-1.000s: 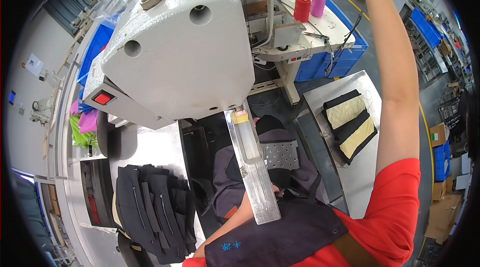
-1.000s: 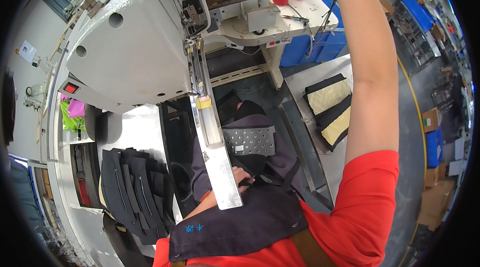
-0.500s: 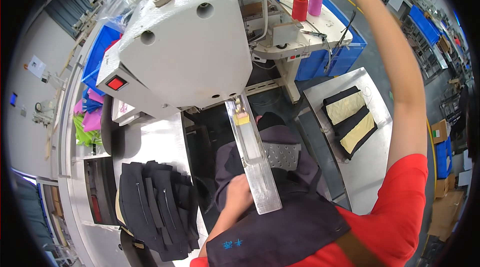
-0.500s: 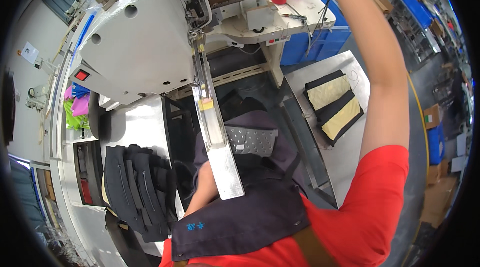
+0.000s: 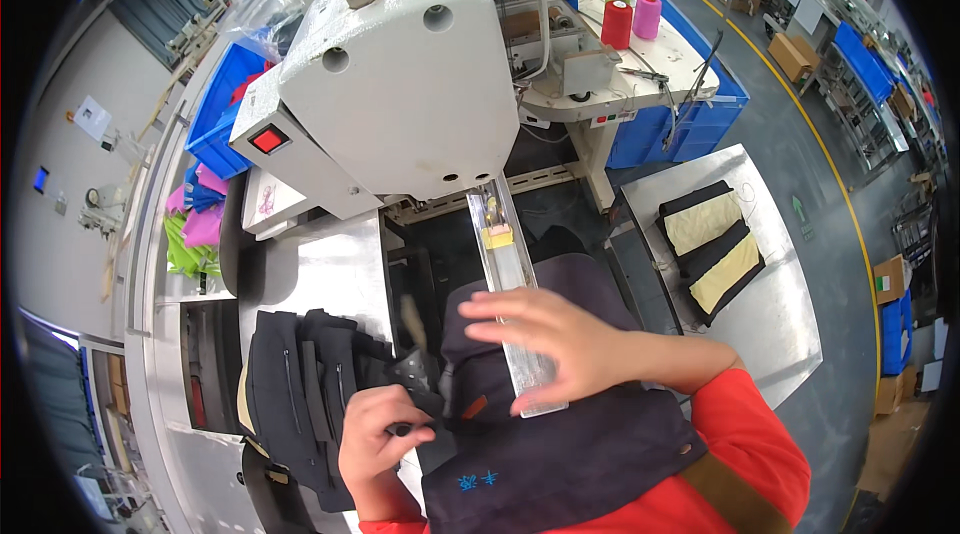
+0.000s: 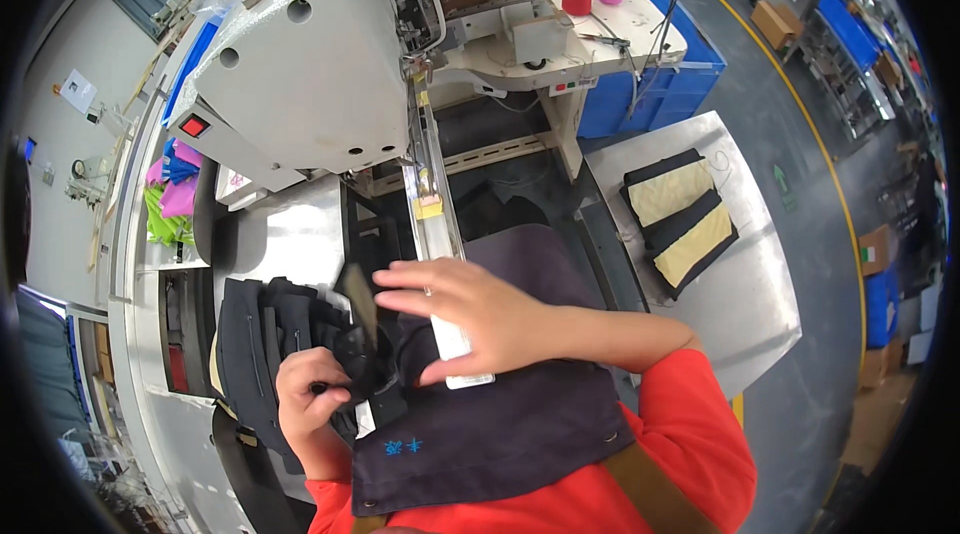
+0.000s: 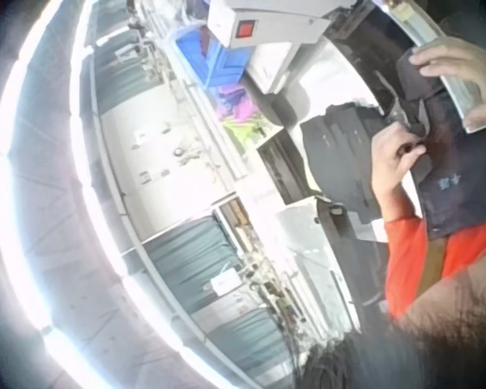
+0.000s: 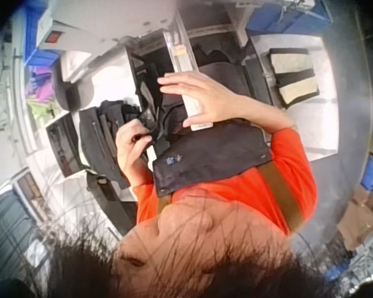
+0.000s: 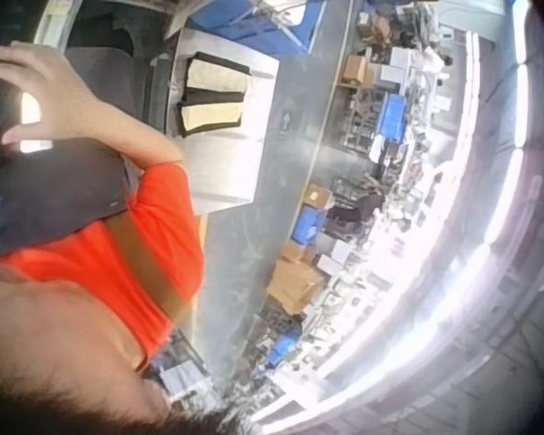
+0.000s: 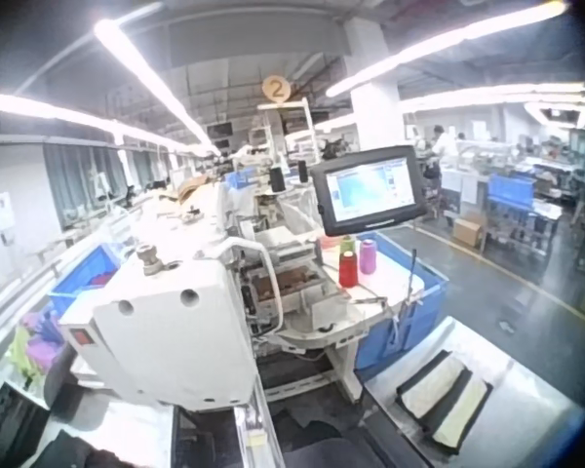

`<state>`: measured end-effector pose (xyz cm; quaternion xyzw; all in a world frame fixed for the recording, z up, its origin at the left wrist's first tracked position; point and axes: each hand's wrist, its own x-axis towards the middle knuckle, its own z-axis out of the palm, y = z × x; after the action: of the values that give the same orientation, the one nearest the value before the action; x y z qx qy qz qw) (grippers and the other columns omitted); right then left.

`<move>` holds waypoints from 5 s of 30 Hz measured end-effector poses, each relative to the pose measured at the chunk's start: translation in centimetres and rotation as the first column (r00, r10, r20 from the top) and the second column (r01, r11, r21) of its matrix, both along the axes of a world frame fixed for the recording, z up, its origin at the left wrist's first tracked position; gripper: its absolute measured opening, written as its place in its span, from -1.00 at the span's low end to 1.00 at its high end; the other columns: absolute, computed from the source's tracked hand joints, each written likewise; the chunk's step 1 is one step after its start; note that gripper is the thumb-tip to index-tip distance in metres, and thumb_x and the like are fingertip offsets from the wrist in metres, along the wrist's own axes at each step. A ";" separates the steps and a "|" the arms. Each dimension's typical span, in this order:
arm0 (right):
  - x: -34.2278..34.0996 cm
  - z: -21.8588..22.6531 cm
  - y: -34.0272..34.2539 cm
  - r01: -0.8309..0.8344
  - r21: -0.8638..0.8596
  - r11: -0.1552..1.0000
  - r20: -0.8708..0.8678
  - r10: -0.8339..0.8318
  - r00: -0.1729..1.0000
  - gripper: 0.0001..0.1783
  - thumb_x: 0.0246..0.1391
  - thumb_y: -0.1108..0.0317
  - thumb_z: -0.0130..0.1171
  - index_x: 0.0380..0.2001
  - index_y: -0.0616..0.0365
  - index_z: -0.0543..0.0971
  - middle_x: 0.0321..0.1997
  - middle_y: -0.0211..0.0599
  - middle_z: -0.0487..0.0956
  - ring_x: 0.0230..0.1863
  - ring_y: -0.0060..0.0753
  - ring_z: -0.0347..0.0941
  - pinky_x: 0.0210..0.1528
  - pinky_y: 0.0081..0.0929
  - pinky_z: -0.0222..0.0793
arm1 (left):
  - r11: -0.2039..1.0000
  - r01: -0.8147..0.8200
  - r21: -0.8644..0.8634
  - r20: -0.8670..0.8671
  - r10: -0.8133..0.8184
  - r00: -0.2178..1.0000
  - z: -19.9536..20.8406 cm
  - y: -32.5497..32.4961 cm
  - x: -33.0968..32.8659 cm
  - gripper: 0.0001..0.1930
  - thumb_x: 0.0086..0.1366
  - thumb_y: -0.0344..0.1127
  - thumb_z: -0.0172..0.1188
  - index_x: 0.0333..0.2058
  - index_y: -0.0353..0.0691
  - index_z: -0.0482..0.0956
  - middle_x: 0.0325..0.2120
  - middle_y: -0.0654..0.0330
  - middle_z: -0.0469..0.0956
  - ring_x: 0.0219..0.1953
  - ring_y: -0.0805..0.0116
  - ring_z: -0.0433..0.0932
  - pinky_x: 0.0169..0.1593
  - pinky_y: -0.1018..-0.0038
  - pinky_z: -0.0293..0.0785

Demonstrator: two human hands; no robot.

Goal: The person assembles and sews leather parts and fabric components using an industrial sewing machine.

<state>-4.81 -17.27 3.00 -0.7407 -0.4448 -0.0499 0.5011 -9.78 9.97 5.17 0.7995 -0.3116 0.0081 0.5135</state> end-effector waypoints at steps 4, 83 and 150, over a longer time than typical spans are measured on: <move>-0.4 0.2 2.1 -0.090 -0.030 0.995 0.079 0.092 0.993 -0.33 -0.15 0.10 0.34 0.05 0.11 0.42 0.17 -0.25 0.36 0.16 -0.17 0.29 0.16 -0.24 0.16 | 0.980 0.197 -0.014 -0.015 -0.197 0.980 1.0 -1.0 0.7 -0.75 -0.01 -0.17 0.36 -0.52 -0.19 0.52 -0.68 0.25 0.43 -0.66 0.29 0.41 -0.60 0.46 0.23; 5.9 -2.5 -2.4 0.304 -0.179 0.936 0.495 -0.181 0.850 -0.74 -0.10 0.25 0.27 -0.33 0.14 0.56 -0.20 -0.39 0.53 -0.14 -0.42 0.43 -0.10 -0.43 0.35 | 0.882 -0.423 0.206 0.438 0.303 0.846 -9.9 -7.3 18.7 -0.93 0.10 -0.57 0.06 -0.41 -0.38 0.50 -0.50 0.06 0.52 -0.44 0.17 0.47 -0.34 0.36 0.38; 9.7 -0.9 -9.2 0.328 -0.009 0.945 -0.363 -0.309 0.879 -0.71 -0.14 0.30 0.36 -0.51 0.30 0.52 -0.52 -0.27 0.51 -0.47 -0.46 0.38 -0.40 -0.51 0.26 | 0.774 -0.415 -0.478 -0.405 0.225 0.886 -7.4 -11.1 8.8 -0.80 0.13 -0.69 0.02 -0.33 -0.24 0.33 -0.29 0.26 0.24 -0.31 0.54 0.27 -0.16 0.65 0.24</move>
<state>4.88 -26.45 2.08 -0.7867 -0.2163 -0.0070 0.5782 -0.97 -1.17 -2.25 0.6485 -0.0639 0.0544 0.7566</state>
